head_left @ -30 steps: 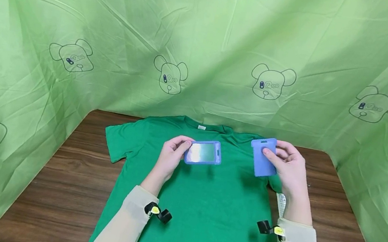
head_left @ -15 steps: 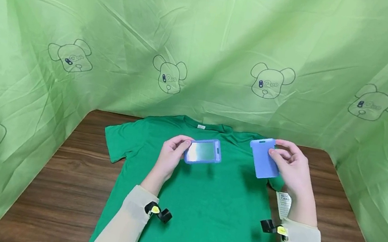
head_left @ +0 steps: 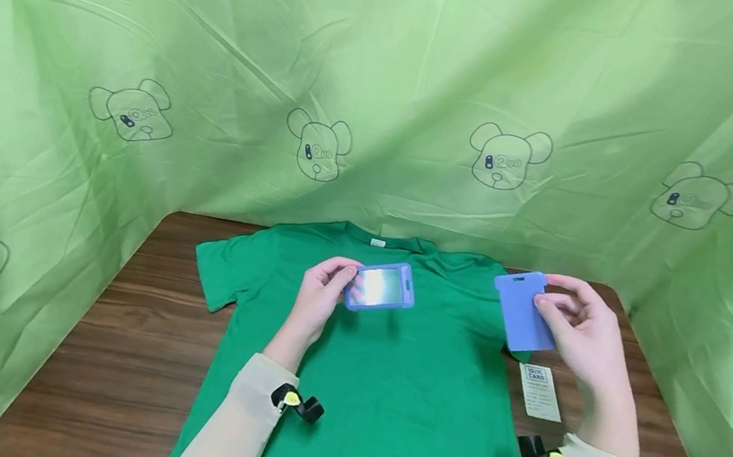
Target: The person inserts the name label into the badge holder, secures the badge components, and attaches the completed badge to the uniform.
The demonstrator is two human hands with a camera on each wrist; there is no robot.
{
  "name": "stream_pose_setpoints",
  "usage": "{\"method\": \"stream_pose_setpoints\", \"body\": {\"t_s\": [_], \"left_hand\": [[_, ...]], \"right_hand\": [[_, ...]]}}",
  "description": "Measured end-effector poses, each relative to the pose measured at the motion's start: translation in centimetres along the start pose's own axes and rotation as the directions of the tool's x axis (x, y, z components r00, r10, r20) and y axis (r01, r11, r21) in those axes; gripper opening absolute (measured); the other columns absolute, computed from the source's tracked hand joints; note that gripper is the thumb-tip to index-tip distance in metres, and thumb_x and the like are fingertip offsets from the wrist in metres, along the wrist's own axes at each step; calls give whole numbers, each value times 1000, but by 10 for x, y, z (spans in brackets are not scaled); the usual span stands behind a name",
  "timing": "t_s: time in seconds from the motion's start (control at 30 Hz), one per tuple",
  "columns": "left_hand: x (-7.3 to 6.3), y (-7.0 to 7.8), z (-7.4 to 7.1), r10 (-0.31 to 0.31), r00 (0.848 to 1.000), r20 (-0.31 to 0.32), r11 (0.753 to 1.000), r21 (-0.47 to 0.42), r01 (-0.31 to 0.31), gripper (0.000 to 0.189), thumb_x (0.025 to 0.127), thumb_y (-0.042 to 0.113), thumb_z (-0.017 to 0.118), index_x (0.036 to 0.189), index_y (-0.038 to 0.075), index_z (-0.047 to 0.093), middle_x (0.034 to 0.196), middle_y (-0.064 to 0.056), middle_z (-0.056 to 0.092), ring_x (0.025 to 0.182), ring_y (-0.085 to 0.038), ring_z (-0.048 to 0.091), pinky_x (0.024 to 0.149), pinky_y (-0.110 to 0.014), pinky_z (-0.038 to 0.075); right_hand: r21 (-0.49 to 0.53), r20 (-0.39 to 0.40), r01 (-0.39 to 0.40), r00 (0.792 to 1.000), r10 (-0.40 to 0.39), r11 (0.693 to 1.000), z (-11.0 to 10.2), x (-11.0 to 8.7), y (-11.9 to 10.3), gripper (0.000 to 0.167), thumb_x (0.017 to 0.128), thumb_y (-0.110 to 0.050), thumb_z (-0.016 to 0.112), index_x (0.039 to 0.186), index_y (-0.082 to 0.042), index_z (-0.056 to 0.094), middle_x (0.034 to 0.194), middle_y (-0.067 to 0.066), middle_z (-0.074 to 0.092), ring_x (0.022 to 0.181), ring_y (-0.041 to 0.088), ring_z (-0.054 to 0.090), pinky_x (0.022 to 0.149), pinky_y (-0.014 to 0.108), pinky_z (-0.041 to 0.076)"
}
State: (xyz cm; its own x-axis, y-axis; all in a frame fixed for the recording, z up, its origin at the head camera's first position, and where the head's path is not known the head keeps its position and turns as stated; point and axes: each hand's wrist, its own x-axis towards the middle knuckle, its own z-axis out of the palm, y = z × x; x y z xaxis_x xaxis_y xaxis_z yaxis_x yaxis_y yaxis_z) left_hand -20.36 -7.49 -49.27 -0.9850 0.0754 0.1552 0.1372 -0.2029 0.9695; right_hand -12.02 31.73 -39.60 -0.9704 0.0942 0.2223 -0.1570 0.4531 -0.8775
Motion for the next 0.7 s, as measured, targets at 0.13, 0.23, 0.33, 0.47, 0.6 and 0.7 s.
{"method": "stream_pose_setpoints", "body": {"t_s": [0.13, 0.23, 0.33, 0.47, 0.6, 0.7], "left_hand": [[0, -1, 1, 9, 1000, 1, 1000, -1, -9, 21, 111, 19, 67, 115, 1, 78, 90, -3, 76, 76, -15, 69, 65, -26, 56], [-1, -2, 2, 13, 1000, 13, 1000, -8, -12, 23, 111, 19, 66, 116, -1, 77, 89, -4, 76, 73, -15, 72, 65, -26, 58], [-1, -3, 2, 20, 1000, 21, 1000, -22, -20, 24, 111, 17, 65, 117, -4, 75, 88, -5, 76, 70, -16, 73, 66, -27, 60], [-2, -5, 1, 44, 999, 24, 999, -29, -43, 25, 112, 16, 64, 117, -6, 74, 88, -5, 75, 68, -17, 74, 66, -28, 61], [-2, -6, 0, 64, 998, 15, 998, -19, -64, 26, 112, 16, 64, 118, -7, 73, 88, -5, 75, 68, -17, 74, 64, -28, 61], [-1, -6, 1, 70, 997, 13, 997, -21, -70, 26, 112, 17, 65, 118, -7, 73, 88, -5, 75, 68, -17, 74, 64, -28, 61]], "right_hand": [[-35, -12, -28, 1000, 28, 999, -23, -5, 20, 35, 108, -16, 72, 141, -9, 62, 103, -20, 77, 81, 0, 69, 63, 18, 53], [-53, -22, -41, 999, 40, 998, -39, -9, 34, 29, 107, -11, 71, 134, -11, 62, 100, -23, 76, 76, 0, 67, 60, 18, 52], [-28, -35, -69, 997, 68, 997, -53, -13, 45, 26, 107, -8, 70, 131, -16, 63, 99, -25, 76, 79, -2, 70, 62, 16, 56], [14, -78, -100, 992, 101, 995, -66, -12, 61, 27, 106, -8, 71, 129, -21, 66, 97, -26, 77, 76, -3, 71, 63, 15, 57], [123, -131, -119, 982, 135, 985, -73, -9, 83, 29, 105, -5, 72, 127, -23, 70, 93, -23, 79, 69, -1, 70, 59, 15, 55], [266, -165, -130, 970, 178, 955, -77, -8, 102, 29, 103, -2, 73, 124, -23, 74, 90, -19, 80, 68, -1, 69, 56, 15, 53]]}}
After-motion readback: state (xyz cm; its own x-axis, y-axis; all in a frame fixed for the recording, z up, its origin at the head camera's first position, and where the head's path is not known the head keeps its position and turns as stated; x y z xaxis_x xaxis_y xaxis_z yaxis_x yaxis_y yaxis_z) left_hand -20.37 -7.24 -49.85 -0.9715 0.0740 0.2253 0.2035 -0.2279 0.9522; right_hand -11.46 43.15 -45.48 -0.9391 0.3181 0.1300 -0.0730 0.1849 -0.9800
